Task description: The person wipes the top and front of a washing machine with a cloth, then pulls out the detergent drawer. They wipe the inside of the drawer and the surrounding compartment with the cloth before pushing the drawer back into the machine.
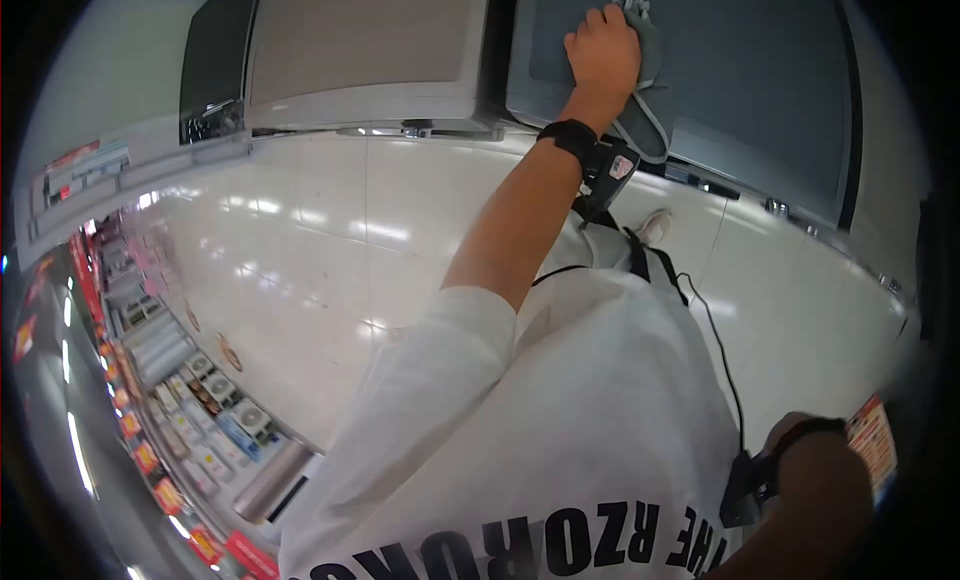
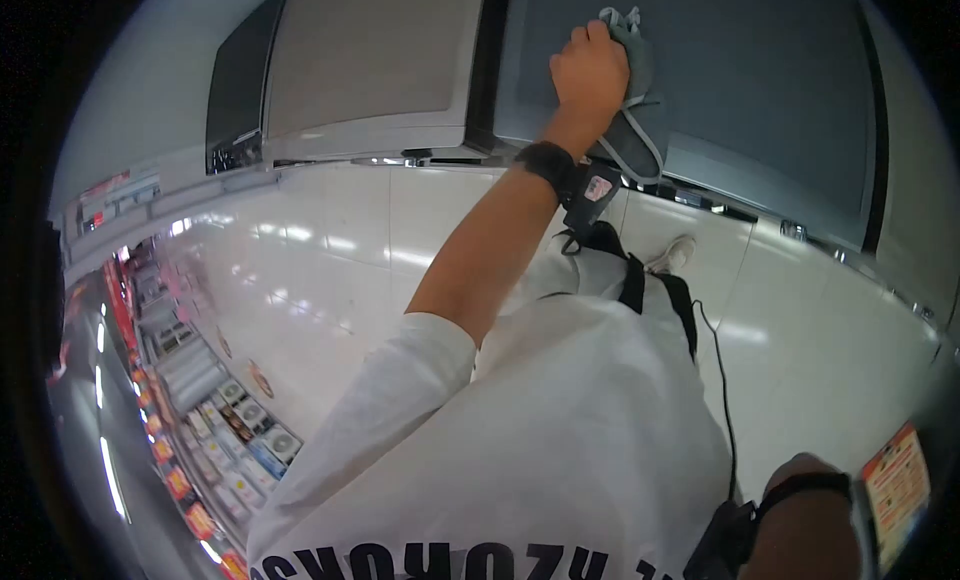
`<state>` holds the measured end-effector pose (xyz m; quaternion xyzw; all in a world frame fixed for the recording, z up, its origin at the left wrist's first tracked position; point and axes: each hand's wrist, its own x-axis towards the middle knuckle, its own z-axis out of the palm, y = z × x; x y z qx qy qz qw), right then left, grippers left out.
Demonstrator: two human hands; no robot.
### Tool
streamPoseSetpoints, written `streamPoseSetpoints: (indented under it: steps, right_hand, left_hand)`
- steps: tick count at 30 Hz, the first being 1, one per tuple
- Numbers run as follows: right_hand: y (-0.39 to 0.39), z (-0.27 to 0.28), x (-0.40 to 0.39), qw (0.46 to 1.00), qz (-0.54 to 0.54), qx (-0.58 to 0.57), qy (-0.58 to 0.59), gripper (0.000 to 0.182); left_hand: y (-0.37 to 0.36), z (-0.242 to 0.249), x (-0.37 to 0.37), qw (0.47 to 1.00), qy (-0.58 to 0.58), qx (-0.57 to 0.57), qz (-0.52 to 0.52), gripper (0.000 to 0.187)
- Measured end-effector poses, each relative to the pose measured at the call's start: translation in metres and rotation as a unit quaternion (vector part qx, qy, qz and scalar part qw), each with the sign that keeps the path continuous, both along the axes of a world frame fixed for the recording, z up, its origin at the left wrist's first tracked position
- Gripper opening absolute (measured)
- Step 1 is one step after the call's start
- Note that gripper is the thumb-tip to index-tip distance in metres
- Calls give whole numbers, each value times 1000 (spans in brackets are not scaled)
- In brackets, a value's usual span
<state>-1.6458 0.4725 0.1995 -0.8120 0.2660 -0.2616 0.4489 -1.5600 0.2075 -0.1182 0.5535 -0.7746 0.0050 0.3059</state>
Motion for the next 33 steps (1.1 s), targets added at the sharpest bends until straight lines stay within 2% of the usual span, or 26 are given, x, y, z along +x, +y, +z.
streamPoseSetpoints:
  steps: [3, 5, 7, 9, 12, 15, 17, 19, 21, 22, 23, 25, 27, 28, 29, 30, 32, 33]
  right_hand:
    - [17, 1, -15, 999, -19, -8, -27, 42]
    - [28, -2, -25, 998, -34, -14, -50, 42]
    - [43, -3, -32, 997, -49, -27, -61, 42]
    - [58, -5, -42, 995, -64, -37, -70, 43]
    - [82, -6, -58, 992, -96, -39, -78, 43]
    - [112, 0, -79, 986, -137, -50, -79, 43]
    - [132, 4, -92, 982, -164, -50, -80, 43]
    - [150, 5, -103, 979, -185, -46, -72, 44]
    - [161, 5, -111, 977, -201, -37, -66, 44]
    - [166, 5, -114, 975, -210, -31, -63, 44]
    - [171, 4, -118, 972, -224, -24, -64, 44]
    - [179, -1, -125, 960, -271, -2, -66, 44]
    - [184, -19, -135, 925, -372, 31, -70, 44]
    - [182, -37, -139, 894, -440, 53, -62, 44]
    - [174, -64, -145, 860, -505, 73, -24, 45]
    - [164, -94, -152, 831, -549, 81, 40, 45]
    - [141, -150, -164, 783, -576, 47, 230, 60]
    - [137, -179, -171, 787, -565, 33, 246, 60]
  left_hand:
    - [27, 17, -21, 994, -64, -23, -82, 14]
    - [45, 14, -50, 994, -44, 48, -85, 14]
    - [66, 12, -71, 990, -23, 29, -135, 16]
    - [97, 30, -99, 978, -69, 31, -193, 16]
    - [128, 15, -146, 977, -40, 96, -187, 16]
    - [164, 30, -184, 971, -44, 70, -224, 16]
    - [182, 26, -203, 960, -91, 14, -265, 14]
    - [199, 22, -229, 966, -48, 77, -244, 13]
    - [207, 20, -243, 959, -80, 49, -268, 15]
    - [214, 30, -247, 957, -30, 99, -270, 16]
    - [217, 34, -250, 954, -56, 89, -282, 15]
    - [220, 31, -245, 954, -37, 94, -281, 16]
    - [222, 24, -240, 956, -68, 86, -270, 18]
    - [222, 31, -235, 950, -55, 123, -281, 21]
    - [224, 33, -226, 950, -21, 108, -292, 22]
    - [225, 34, -218, 948, 19, 89, -306, 23]
    - [233, 35, -200, 937, -4, 143, -318, 28]
    - [238, 32, -184, 932, -20, 135, -336, 30]
